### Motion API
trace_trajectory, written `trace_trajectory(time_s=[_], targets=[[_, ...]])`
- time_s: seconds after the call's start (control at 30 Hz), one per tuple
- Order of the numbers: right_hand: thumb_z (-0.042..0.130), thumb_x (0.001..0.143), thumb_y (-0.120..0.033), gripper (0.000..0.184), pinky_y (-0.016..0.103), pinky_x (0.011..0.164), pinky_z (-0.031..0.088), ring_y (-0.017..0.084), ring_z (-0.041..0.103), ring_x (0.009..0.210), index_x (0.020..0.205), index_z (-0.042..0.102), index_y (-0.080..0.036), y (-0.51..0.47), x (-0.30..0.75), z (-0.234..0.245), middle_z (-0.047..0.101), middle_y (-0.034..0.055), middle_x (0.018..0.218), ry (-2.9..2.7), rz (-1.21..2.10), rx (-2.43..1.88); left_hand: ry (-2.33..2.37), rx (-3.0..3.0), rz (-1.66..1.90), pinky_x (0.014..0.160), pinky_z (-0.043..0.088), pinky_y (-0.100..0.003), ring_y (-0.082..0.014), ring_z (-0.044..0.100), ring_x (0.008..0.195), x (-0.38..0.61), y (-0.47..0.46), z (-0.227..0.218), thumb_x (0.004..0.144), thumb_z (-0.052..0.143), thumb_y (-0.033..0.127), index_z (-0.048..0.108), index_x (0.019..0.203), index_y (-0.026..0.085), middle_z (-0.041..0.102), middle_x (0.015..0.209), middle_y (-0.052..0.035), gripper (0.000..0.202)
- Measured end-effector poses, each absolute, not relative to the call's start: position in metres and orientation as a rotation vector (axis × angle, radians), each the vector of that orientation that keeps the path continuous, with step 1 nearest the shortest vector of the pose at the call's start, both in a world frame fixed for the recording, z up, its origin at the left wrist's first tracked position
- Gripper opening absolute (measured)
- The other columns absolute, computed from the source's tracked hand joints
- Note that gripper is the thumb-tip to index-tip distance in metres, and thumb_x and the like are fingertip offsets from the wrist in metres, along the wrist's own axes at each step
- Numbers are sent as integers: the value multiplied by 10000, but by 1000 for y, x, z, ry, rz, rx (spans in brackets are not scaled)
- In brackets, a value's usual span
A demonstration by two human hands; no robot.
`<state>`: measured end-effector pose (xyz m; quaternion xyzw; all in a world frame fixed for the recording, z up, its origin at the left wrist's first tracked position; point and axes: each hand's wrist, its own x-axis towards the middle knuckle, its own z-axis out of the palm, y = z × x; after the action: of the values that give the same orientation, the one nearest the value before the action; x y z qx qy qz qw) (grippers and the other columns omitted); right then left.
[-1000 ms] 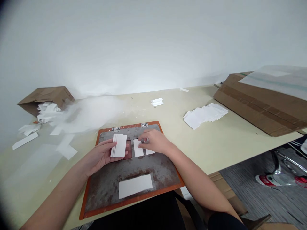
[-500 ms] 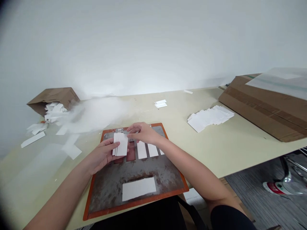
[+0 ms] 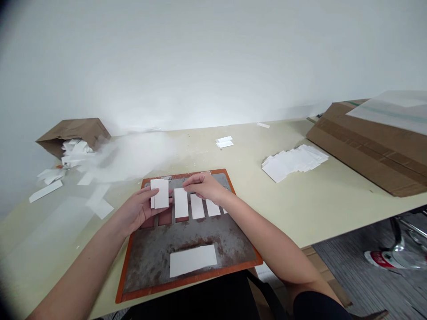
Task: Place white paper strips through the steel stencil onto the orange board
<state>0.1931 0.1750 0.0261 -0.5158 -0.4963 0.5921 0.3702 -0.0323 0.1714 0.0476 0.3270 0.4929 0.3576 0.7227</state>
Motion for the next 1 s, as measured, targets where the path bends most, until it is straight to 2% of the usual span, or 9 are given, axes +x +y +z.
trace_trajectory(time_s=[0.17, 0.43, 0.67, 1.0], targets=[[754, 652, -264, 136, 236, 416, 175, 53, 312, 418, 761, 734, -185, 171, 188, 26, 445, -84, 449, -1278, 1576, -1371, 1102, 723, 826, 752, 639, -337, -226, 762, 816, -35, 177, 43, 883, 617, 136, 653, 1065, 102, 753, 1063, -160, 188], [759, 656, -276, 143, 242, 422, 178, 58, 322, 423, 759, 726, -183, 170, 189, 29, 449, -84, 452, -1275, 1606, -1397, 1095, 730, 806, 754, 642, -334, -246, 764, 869, -35, 175, 45, 897, 611, 142, 648, 1069, 104, 753, 1075, -170, 180], [759, 639, -286, 155, 240, 415, 178, 57, 327, 423, 751, 718, -186, 171, 189, 28, 467, -80, 460, -1269, 1608, -1403, 1094, 727, 813, 756, 642, -350, -254, 765, 863, -35, 175, 45, 873, 643, 158, 651, 1055, 106, 753, 1070, -175, 189], [732, 669, -260, 119, 240, 420, 177, 52, 312, 412, 761, 715, -187, 170, 188, 29, 447, -88, 452, -1276, 1590, -1428, 1087, 727, 802, 733, 647, -330, -240, 767, 831, -34, 175, 45, 918, 578, 145, 637, 1046, 109, 761, 1033, -159, 146]])
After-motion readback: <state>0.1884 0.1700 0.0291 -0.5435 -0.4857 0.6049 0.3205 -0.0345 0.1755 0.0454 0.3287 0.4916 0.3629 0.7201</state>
